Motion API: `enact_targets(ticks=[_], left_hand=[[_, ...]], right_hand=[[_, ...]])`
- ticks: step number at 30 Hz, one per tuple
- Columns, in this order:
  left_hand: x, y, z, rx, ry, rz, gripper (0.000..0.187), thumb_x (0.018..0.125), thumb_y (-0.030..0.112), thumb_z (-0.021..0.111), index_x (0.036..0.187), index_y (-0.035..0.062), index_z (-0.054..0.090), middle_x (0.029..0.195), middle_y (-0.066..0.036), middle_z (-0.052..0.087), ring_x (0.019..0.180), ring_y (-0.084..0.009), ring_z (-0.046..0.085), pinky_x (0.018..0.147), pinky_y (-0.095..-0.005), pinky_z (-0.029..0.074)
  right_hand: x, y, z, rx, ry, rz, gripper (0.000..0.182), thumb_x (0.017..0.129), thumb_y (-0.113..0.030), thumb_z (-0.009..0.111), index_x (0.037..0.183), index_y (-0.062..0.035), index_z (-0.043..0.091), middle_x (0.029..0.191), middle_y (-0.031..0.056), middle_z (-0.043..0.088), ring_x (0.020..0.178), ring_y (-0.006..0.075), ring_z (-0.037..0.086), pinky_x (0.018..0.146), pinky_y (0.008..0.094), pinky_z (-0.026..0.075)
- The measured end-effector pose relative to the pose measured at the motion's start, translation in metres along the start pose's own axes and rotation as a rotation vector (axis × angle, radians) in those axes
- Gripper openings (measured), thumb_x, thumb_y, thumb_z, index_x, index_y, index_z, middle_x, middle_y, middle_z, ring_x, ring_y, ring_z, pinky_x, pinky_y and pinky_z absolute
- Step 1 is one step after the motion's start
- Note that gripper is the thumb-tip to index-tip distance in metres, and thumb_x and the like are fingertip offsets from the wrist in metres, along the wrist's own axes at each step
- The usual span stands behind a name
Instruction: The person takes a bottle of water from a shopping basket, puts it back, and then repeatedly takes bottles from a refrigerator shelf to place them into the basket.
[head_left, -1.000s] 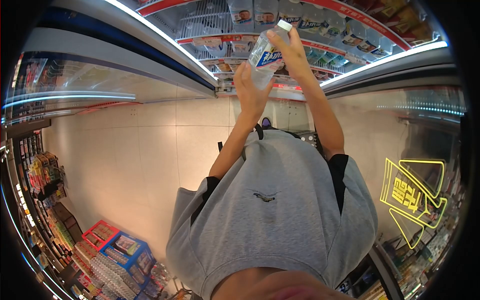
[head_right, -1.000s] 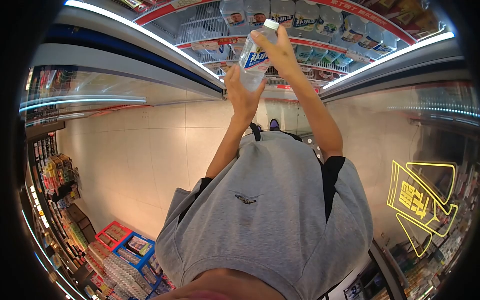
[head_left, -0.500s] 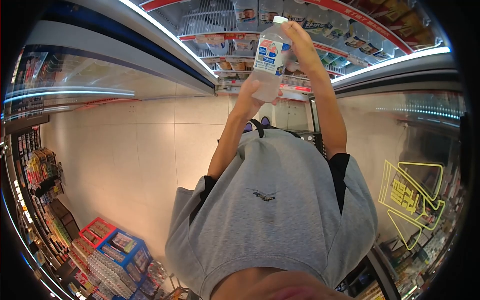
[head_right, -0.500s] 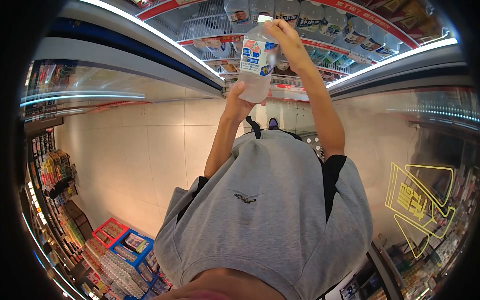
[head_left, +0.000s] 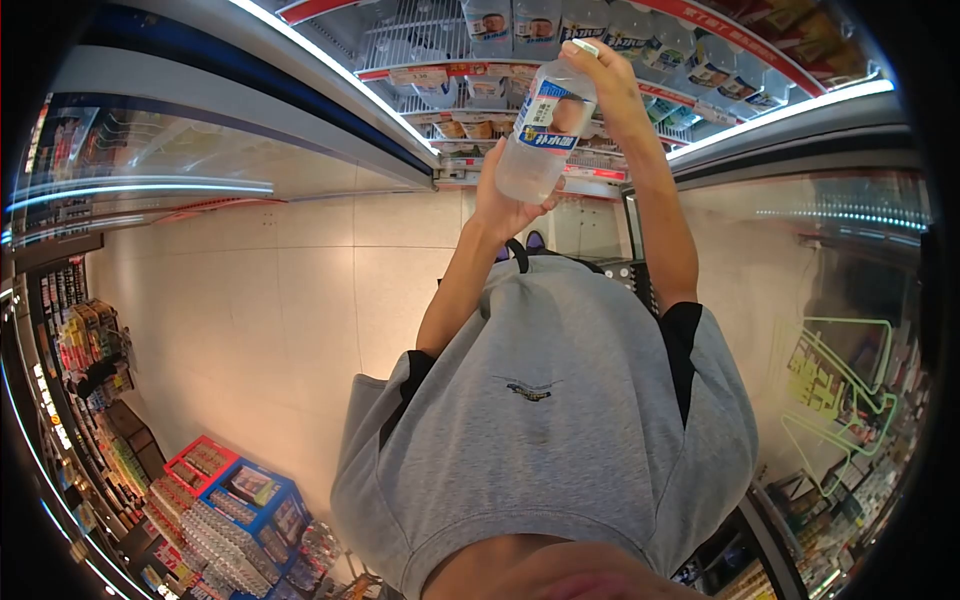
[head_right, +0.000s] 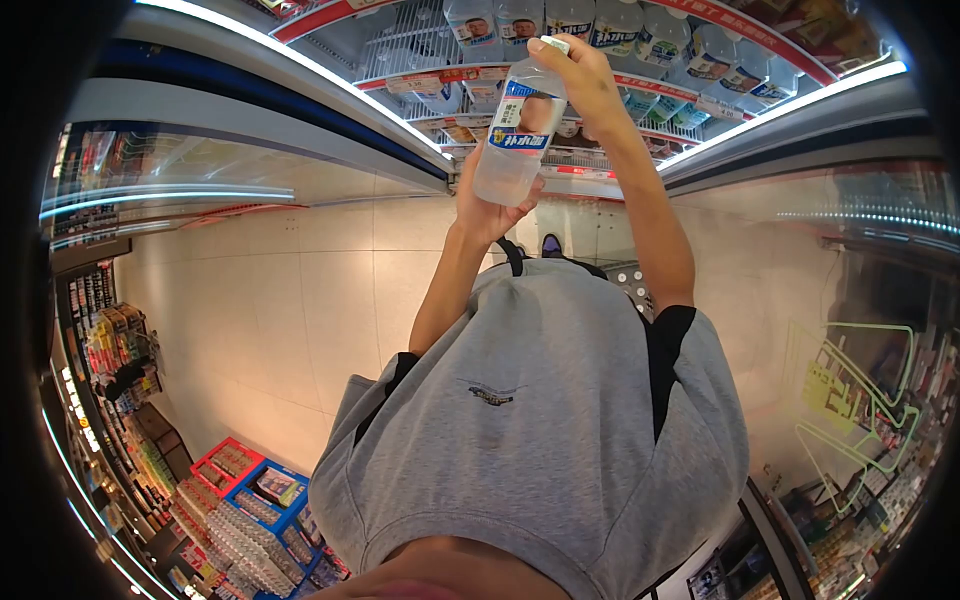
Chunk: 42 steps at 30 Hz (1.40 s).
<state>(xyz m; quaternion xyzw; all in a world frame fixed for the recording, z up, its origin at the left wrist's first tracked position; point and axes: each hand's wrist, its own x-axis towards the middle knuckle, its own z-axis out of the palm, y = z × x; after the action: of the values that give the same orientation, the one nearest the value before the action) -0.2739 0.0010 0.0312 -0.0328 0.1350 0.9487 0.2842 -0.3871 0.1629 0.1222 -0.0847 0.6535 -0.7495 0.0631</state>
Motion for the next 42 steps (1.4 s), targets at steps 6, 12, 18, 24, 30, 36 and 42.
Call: enact_targets(ticks=[6, 12, 18, 24, 30, 36, 42], left_hand=[[0.026, -0.008, -0.012, 0.262, 0.385, 0.184, 0.051, 0.1, 0.04, 0.041, 0.133, 0.0006, 0.039, 0.111, -0.02, 0.059, 0.089, -0.0285, 0.064, 0.077, -0.0363, 0.056], [0.084, 0.008, -0.027, 0.833, 0.374, 0.595, 0.054, 0.096, 0.03, 0.059, 0.129, -0.0045, 0.034, 0.12, -0.018, 0.053, 0.092, -0.0212, 0.063, 0.081, -0.0328, 0.054], [0.109, 0.035, -0.022, 1.044, 0.441, 0.648, 0.057, 0.094, 0.035, 0.061, 0.122, -0.0095, 0.039, 0.097, -0.014, 0.064, 0.082, -0.0168, 0.064, 0.074, -0.0272, 0.053], [0.13, 0.044, -0.031, 1.091, 0.417, 0.758, 0.062, 0.093, 0.038, 0.063, 0.121, -0.0117, 0.041, 0.093, -0.016, 0.067, 0.079, -0.0158, 0.065, 0.066, -0.0265, 0.052], [0.148, 0.058, -0.03, 1.24, 0.545, 0.777, 0.052, 0.092, 0.033, 0.065, 0.114, -0.0122, 0.05, 0.091, -0.018, 0.068, 0.074, -0.0201, 0.068, 0.065, -0.0312, 0.053], [0.161, 0.058, -0.054, 1.453, 0.76, 0.783, 0.034, 0.087, 0.027, 0.068, 0.1, -0.0024, 0.058, 0.088, -0.019, 0.067, 0.079, -0.033, 0.067, 0.073, -0.0419, 0.051], [0.163, 0.054, -0.066, 1.385, 0.726, 0.782, 0.032, 0.087, 0.029, 0.066, 0.098, 0.0004, 0.058, 0.085, -0.017, 0.068, 0.081, -0.0346, 0.067, 0.075, -0.0426, 0.05]], right_hand=[[-0.016, -0.015, 0.01, -0.702, 0.017, -0.576, 0.033, 0.086, -0.032, 0.067, 0.097, -0.0016, 0.06, 0.089, 0.0091, 0.06, 0.083, 0.0242, 0.057, 0.074, 0.0336, 0.044], [-0.006, -0.009, 0.017, -0.809, 0.039, -0.802, 0.028, 0.086, -0.022, 0.067, 0.106, -0.0034, 0.06, 0.087, 0.0113, 0.052, 0.082, 0.0287, 0.051, 0.073, 0.036, 0.042], [0.013, -0.017, 0.01, -0.807, 0.061, -0.81, 0.028, 0.087, -0.024, 0.066, 0.106, -0.0038, 0.06, 0.089, 0.011, 0.053, 0.083, 0.0281, 0.051, 0.075, 0.0354, 0.041], [0.03, -0.01, 0.006, -0.846, 0.057, -0.849, 0.03, 0.088, -0.025, 0.065, 0.107, -0.0034, 0.061, 0.091, 0.0113, 0.055, 0.086, 0.0295, 0.053, 0.077, 0.0361, 0.042], [0.053, 0.0, 0.003, -0.853, 0.115, -0.868, 0.031, 0.087, -0.027, 0.066, 0.108, -0.0045, 0.061, 0.096, 0.0134, 0.059, 0.091, 0.0334, 0.057, 0.079, 0.0397, 0.045], [0.064, 0.016, 0.012, -1.007, 0.243, -0.771, 0.032, 0.085, -0.028, 0.066, 0.109, -0.0078, 0.061, 0.097, 0.0141, 0.06, 0.082, 0.0354, 0.061, 0.069, 0.0427, 0.05], [0.087, 0.025, 0.021, -1.054, 0.405, -0.736, 0.037, 0.084, -0.022, 0.063, 0.115, -0.0039, 0.056, 0.104, 0.0214, 0.059, 0.091, 0.0408, 0.057, 0.078, 0.0474, 0.047]])
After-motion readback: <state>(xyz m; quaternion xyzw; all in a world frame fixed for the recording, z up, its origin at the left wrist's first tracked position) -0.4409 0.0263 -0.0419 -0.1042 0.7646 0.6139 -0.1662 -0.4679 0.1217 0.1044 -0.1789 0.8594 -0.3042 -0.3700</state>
